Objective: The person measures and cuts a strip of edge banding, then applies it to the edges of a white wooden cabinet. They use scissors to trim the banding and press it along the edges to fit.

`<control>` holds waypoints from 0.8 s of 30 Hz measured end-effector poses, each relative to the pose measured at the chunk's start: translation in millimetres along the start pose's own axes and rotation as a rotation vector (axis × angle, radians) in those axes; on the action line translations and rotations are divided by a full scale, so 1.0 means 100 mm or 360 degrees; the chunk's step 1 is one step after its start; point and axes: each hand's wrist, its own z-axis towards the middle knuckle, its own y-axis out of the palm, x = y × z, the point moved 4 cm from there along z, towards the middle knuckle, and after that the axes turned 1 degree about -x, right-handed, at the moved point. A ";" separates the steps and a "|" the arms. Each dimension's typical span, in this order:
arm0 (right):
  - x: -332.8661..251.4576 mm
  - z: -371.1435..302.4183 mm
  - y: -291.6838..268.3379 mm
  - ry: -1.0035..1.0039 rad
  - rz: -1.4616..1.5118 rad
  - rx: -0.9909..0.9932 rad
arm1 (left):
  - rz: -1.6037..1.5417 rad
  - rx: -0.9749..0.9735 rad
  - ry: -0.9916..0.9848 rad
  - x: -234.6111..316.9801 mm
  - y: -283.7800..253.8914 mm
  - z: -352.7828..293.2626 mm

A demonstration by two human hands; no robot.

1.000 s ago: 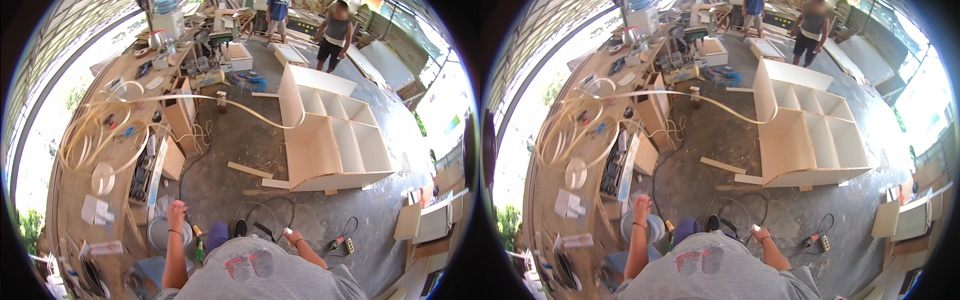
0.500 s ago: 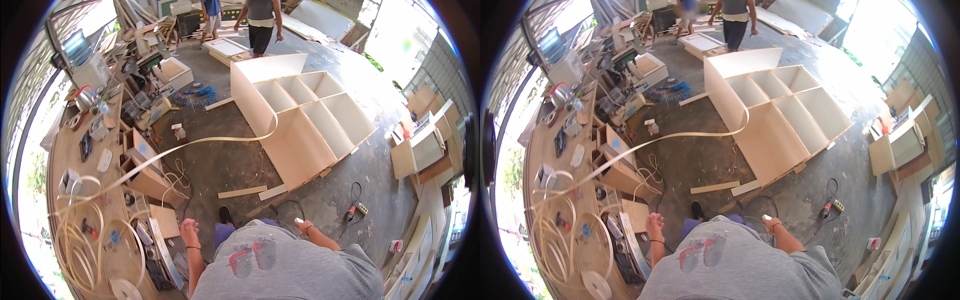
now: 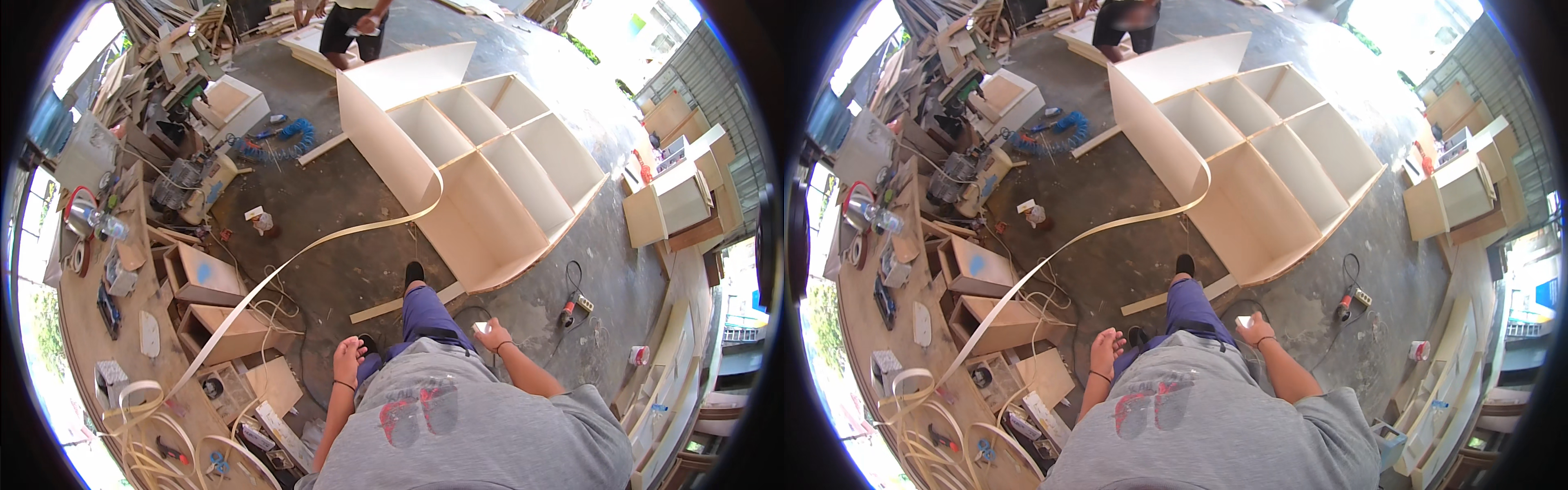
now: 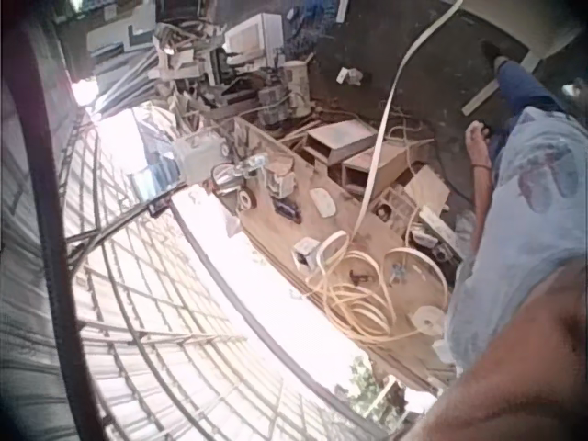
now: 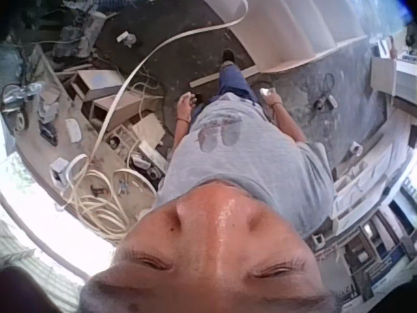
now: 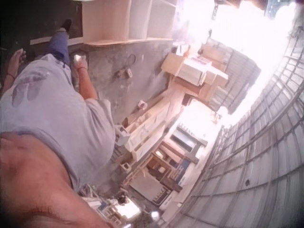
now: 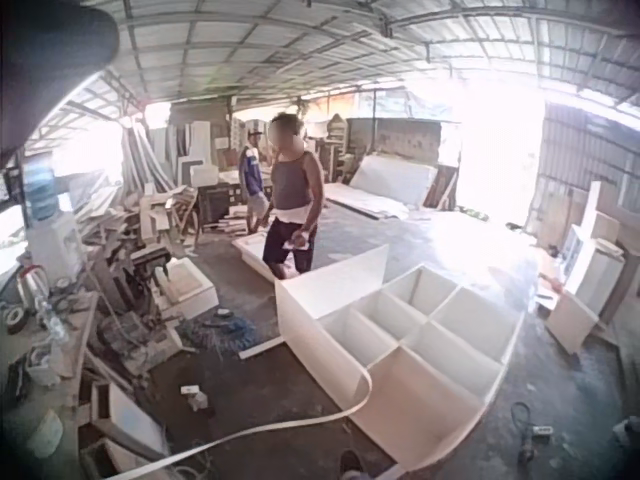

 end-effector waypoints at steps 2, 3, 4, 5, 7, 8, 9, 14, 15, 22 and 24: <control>-0.24 0.31 -0.16 -0.0038 -0.0060 -0.0036 | 0.0044 -0.0029 -0.0019 0.18 0.24 0.27; -0.40 0.55 -0.29 -0.0061 -0.0029 -0.0003 | 0.0077 -0.0066 -0.0018 0.30 0.41 0.46; -0.55 0.81 -0.40 -0.0069 -0.0006 0.0015 | 0.0124 -0.0087 -0.0031 0.40 0.58 0.63; -0.70 1.09 -0.51 -0.0064 0.0012 0.0023 | 0.0184 -0.0090 -0.0063 0.49 0.76 0.80; -1.08 1.75 -0.82 -0.0245 -0.0004 0.0052 | 0.0238 -0.0123 -0.0103 0.71 1.18 1.17; -1.31 2.12 -0.98 -0.0377 0.0087 0.0097 | 0.0267 -0.0116 -0.0151 0.80 1.48 1.43; -1.56 2.52 -1.15 -0.0458 0.0154 0.0139 | 0.0283 -0.0141 -0.0131 0.93 1.80 1.72; -2.56 3.95 -1.73 -0.0695 -0.0085 0.0155 | 0.0388 -0.0374 -0.0157 1.10 3.01 2.66; -2.72 4.17 -1.83 -0.0771 -0.0126 0.0136 | 0.0404 -0.0352 -0.0137 1.07 3.22 2.84; -3.31 4.97 -1.92 -0.0812 -0.0319 -0.0055 | 0.0225 -0.0206 -0.0217 1.03 4.19 4.33; -3.33 5.03 -1.87 -0.0793 -0.0374 -0.0128 | 0.0004 -0.0145 -0.0403 0.99 4.36 4.62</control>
